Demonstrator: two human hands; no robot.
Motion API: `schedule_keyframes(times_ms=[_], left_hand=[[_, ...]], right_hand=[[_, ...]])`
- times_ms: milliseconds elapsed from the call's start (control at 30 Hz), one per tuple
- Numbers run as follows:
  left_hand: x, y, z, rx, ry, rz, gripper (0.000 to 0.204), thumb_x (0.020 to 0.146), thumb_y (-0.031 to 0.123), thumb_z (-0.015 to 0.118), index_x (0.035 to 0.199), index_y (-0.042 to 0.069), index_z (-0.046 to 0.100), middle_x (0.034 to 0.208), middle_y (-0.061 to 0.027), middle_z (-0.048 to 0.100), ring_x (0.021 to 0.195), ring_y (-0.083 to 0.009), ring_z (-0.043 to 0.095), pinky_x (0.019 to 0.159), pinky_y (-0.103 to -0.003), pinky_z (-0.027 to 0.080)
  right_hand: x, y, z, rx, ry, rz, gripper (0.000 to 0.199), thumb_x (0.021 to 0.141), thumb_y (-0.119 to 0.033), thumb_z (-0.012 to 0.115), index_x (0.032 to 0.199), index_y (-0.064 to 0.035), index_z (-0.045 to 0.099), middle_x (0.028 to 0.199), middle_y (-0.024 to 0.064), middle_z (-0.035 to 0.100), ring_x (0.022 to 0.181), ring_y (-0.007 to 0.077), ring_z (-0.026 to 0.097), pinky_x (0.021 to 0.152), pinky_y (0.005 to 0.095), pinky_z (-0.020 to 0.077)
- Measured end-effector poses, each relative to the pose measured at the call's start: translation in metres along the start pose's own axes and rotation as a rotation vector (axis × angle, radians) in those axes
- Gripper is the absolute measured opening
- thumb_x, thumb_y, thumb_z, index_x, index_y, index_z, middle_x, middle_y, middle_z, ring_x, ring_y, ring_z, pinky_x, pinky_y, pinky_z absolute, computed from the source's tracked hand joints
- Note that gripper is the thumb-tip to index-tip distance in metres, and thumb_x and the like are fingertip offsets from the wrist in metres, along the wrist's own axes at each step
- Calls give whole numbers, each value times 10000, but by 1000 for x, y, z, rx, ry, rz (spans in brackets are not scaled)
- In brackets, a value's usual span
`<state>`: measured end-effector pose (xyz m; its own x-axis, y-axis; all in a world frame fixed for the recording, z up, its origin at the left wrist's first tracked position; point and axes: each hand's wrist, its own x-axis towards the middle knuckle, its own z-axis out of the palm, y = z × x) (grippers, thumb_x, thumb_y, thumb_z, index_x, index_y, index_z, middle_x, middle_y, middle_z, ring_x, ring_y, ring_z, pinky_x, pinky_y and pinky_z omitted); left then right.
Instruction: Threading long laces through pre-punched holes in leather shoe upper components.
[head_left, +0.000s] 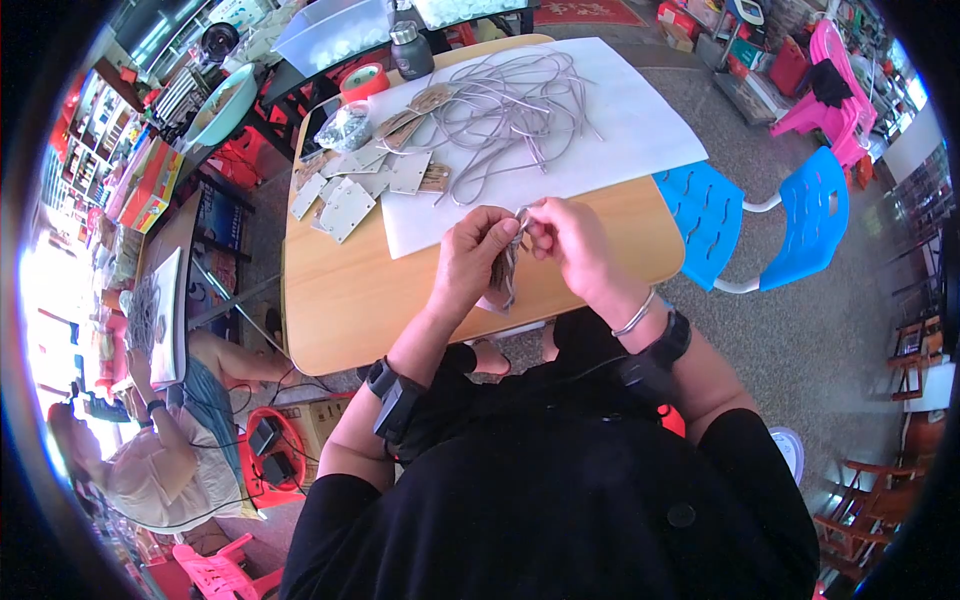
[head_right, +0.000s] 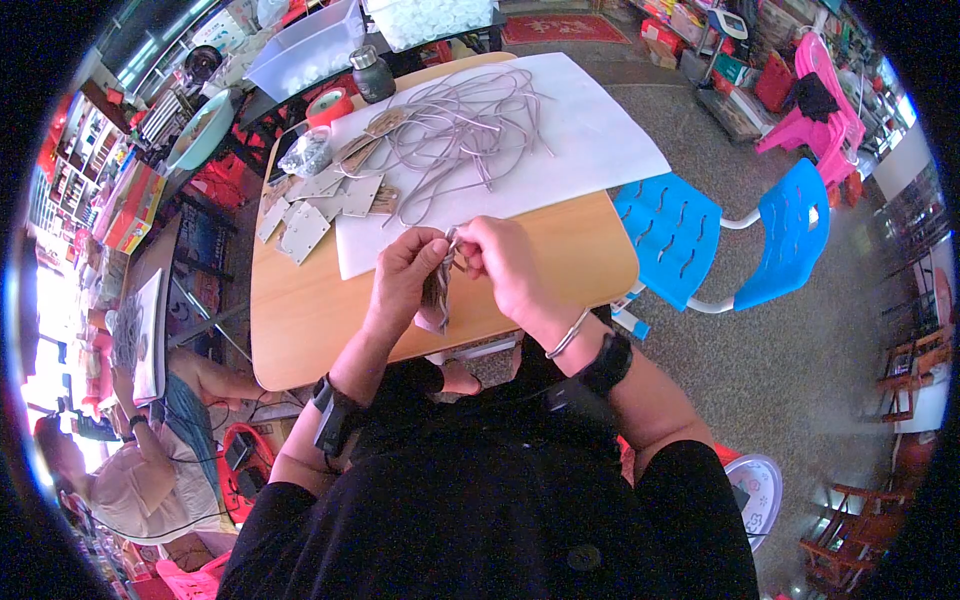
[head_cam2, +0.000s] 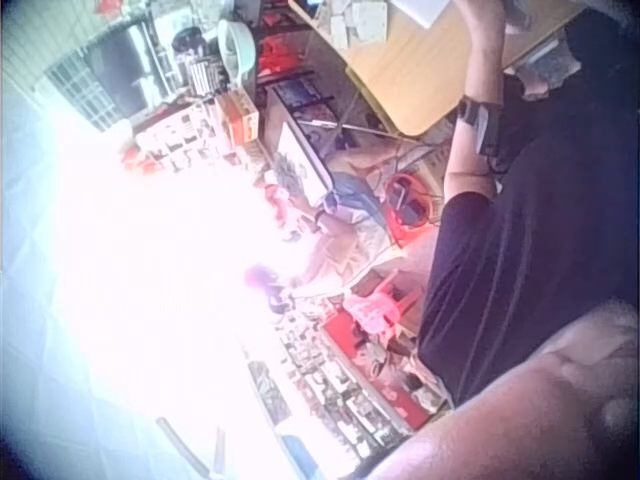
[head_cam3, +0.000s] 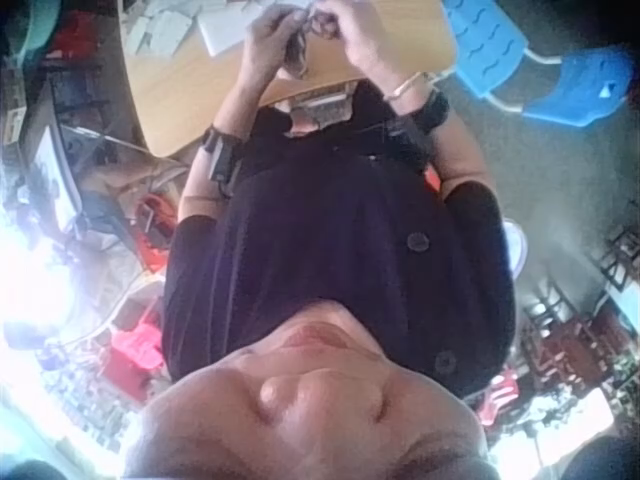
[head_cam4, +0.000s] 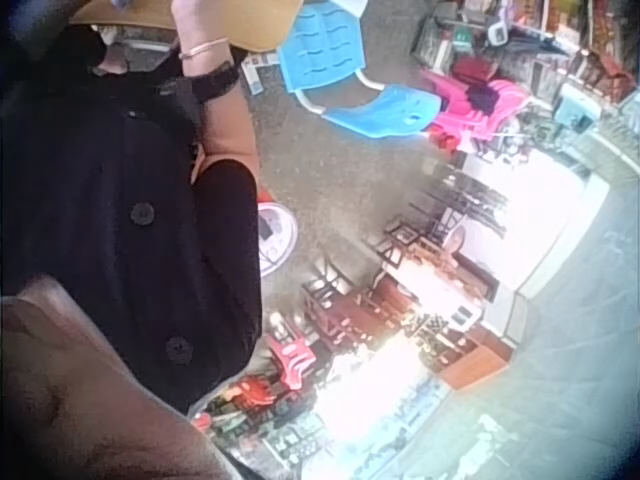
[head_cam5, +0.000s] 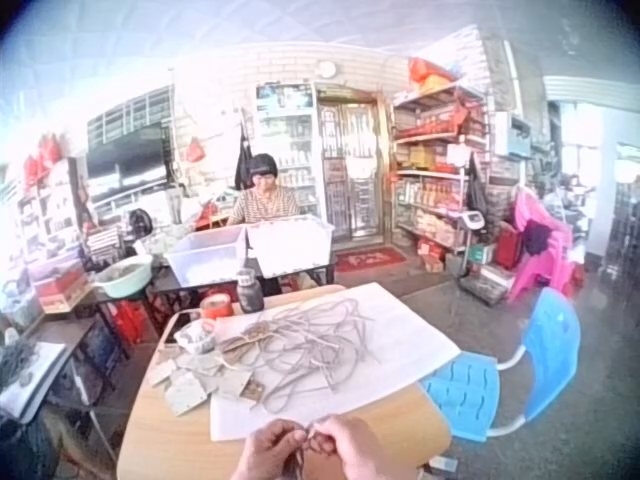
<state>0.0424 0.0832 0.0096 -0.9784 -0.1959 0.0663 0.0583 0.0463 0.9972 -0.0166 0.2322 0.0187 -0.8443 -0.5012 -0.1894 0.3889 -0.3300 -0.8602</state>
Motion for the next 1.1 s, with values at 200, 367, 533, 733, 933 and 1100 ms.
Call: schedule_keyframes(times_ms=[200, 367, 533, 733, 933, 1100], left_hand=[[1, -6, -6, 59, 25, 37, 205, 902, 206, 614, 925, 4, 635, 736, 41, 579, 652, -38, 469, 578, -210, 399], [-2, -3, -2, -23, 15, 7, 187, 889, 194, 635, 923, 10, 634, 740, 34, 580, 664, -36, 473, 583, -203, 400], [-4, 2, -1, -6, -44, -8, 183, 890, 184, 636, 951, 11, 624, 763, 30, 585, 682, -40, 493, 608, -198, 409], [-5, 2, -8, -110, -27, -107, 221, 915, 238, 592, 949, 26, 643, 741, 37, 569, 674, -38, 477, 603, -193, 393], [-6, 13, -5, -232, -166, -201, 293, 934, 285, 536, 967, 6, 621, 781, -8, 604, 731, -88, 565, 681, -216, 447], [-8, 15, 2, -248, -224, -217, 297, 934, 284, 502, 880, 13, 613, 731, -8, 568, 703, -86, 541, 666, -222, 435]], right_hand=[[-5, -15, 8, 182, -213, 166, 137, 845, -183, 560, 841, -51, 593, 676, -16, 509, 588, 83, 478, 556, 240, 407], [-2, -9, 5, -221, -158, -111, 123, 848, -186, 591, 844, -63, 603, 680, -27, 514, 599, 82, 478, 596, 229, 410], [9, -32, -13, -150, -254, 156, 151, 848, -207, 619, 827, -58, 612, 675, -29, 535, 541, 46, 429, 489, 191, 334], [2, -52, 1, -534, -182, -37, 191, 855, -241, 639, 755, -81, 608, 616, -74, 470, 537, 9, 379, 471, 173, 283], [13, -43, 4, -330, -26, -265, 202, 812, -270, 708, 779, -82, 644, 640, -49, 502, 529, 39, 401, 467, 205, 297], [20, -45, 25, 314, -84, -39, 276, 852, -313, 673, 757, -116, 504, 583, -52, 420, 487, 64, 371, 456, 216, 279]])
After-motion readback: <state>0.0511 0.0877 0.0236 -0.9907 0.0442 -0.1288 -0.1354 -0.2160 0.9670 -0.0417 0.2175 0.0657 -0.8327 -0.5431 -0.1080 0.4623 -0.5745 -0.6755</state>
